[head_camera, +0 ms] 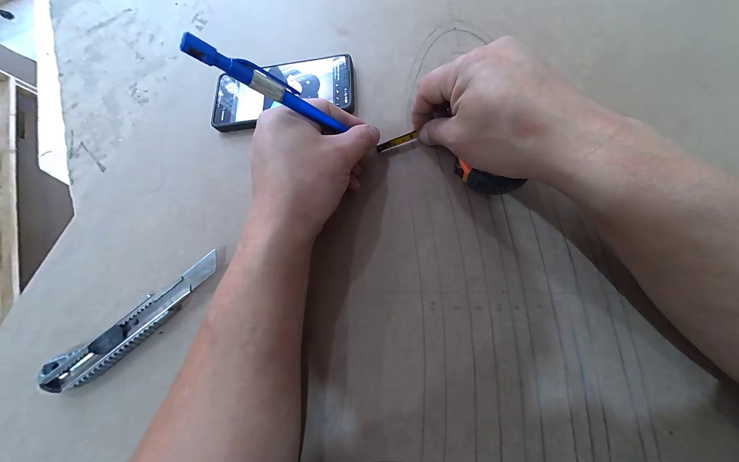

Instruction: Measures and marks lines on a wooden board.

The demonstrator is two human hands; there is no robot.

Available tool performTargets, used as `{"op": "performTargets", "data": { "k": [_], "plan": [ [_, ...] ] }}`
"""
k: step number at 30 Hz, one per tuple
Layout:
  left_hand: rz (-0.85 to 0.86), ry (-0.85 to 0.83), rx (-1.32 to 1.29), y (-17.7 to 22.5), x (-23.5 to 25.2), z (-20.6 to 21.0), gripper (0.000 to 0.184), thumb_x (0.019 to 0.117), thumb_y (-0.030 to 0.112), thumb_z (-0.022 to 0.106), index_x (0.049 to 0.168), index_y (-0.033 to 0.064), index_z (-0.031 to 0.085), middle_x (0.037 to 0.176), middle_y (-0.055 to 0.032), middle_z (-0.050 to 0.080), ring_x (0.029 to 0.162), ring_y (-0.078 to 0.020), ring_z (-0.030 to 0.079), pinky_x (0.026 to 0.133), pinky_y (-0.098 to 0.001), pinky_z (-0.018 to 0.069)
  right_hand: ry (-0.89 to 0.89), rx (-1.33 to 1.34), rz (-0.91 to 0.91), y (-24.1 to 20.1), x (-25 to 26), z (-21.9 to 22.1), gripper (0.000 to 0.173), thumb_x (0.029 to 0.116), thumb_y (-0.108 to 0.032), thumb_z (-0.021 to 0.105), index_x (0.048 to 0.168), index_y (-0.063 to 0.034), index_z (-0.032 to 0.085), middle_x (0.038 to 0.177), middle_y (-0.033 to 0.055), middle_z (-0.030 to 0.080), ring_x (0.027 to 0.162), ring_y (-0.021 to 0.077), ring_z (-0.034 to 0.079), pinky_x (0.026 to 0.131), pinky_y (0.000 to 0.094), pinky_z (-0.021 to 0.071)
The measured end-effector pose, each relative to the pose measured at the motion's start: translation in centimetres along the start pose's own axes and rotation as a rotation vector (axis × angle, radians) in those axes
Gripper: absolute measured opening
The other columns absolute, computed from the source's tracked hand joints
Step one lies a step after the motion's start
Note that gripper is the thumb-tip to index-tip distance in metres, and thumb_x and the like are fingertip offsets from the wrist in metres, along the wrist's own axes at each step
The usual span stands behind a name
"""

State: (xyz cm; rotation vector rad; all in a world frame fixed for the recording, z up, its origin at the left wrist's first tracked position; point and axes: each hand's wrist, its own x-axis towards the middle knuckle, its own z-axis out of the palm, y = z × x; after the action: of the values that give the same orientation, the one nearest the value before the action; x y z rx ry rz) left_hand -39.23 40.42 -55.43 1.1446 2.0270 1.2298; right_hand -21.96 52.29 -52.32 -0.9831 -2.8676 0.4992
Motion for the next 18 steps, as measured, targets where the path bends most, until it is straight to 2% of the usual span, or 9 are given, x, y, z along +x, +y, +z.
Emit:
{"op": "performTargets", "data": {
  "k": [4,7,9,10,13,15,18],
  "plan": [
    [-0.041,0.155,-0.341,-0.3,0.0,-0.2,0.010,0.0926,0.013,0.076,0.092,0.0051,0.070,0.068,-0.0046,0.070,0.052,-0.0124,0.065,0.045,-0.0245,0.0541,0.028,0.008,0.018,-0.1,-0.1,0.1,0.011,0.0985,-0.024,0.065,0.093,-0.0273,0.074,0.087,-0.0089,0.069,0.082,0.0079,0.065,0.068,0.0381,0.0521],
    [-0.047,0.230,-0.473,-0.5,0.0,-0.4,0.025,0.1009,0.028,0.069,0.094,0.0042,0.071,0.066,-0.0039,0.066,0.049,-0.0118,0.059,0.042,-0.0237,0.0491,0.065,0.027,0.012,0.1,-0.2,0.4,0.009,0.0974,-0.024,0.066,0.091,-0.0259,0.073,0.084,-0.0081,0.069,0.078,0.0088,0.065,0.066,0.0389,0.0522],
    [-0.029,0.149,-0.400,-0.6,0.0,-0.6,0.029,0.1041,0.032,0.063,0.096,0.0055,0.073,0.068,-0.0027,0.065,0.052,-0.0116,0.057,0.044,-0.0242,0.0472,0.070,0.042,0.011,0.3,-0.2,0.6,0.009,0.0976,-0.024,0.067,0.092,-0.0262,0.074,0.084,-0.0084,0.069,0.078,0.0086,0.066,0.066,0.0392,0.0532],
    [-0.016,0.084,-0.319,-0.7,0.0,-0.8,0.026,0.1040,0.030,0.063,0.098,0.0069,0.073,0.070,-0.0024,0.066,0.054,-0.0118,0.059,0.046,-0.0248,0.0492,0.069,0.053,0.010,0.3,-0.2,0.6,0.009,0.0977,-0.024,0.067,0.093,-0.0262,0.074,0.085,-0.0084,0.070,0.079,0.0085,0.066,0.067,0.0392,0.0539],
    [0.012,-0.064,-0.164,-0.6,0.0,-1.1,0.010,0.0973,0.017,0.072,0.099,0.0082,0.075,0.077,-0.0045,0.072,0.059,-0.0149,0.068,0.051,-0.0288,0.0588,0.054,0.054,0.017,0.3,-0.1,0.5,0.009,0.0985,-0.024,0.067,0.095,-0.0268,0.074,0.086,-0.0091,0.070,0.080,0.0079,0.066,0.069,0.0384,0.0542],
    [0.014,-0.059,-0.119,-0.5,-0.1,-0.7,0.004,0.0915,0.013,0.077,0.094,0.0101,0.077,0.075,-0.0039,0.073,0.058,-0.0150,0.069,0.051,-0.0309,0.0608,0.041,0.050,0.015,0.3,-0.1,0.5,0.010,0.0991,-0.023,0.066,0.095,-0.0265,0.074,0.087,-0.0092,0.070,0.081,0.0074,0.066,0.069,0.0371,0.0540],
    [0.014,-0.031,-0.037,-0.4,-0.2,-0.3,0.002,0.0895,0.015,0.078,0.090,0.0136,0.076,0.072,-0.0006,0.073,0.055,-0.0127,0.068,0.048,-0.0304,0.0596,0.027,0.048,0.021,0.2,-0.1,0.4,0.010,0.0992,-0.023,0.066,0.094,-0.0266,0.074,0.086,-0.0093,0.070,0.079,0.0074,0.066,0.067,0.0372,0.0536]
  ]
}}
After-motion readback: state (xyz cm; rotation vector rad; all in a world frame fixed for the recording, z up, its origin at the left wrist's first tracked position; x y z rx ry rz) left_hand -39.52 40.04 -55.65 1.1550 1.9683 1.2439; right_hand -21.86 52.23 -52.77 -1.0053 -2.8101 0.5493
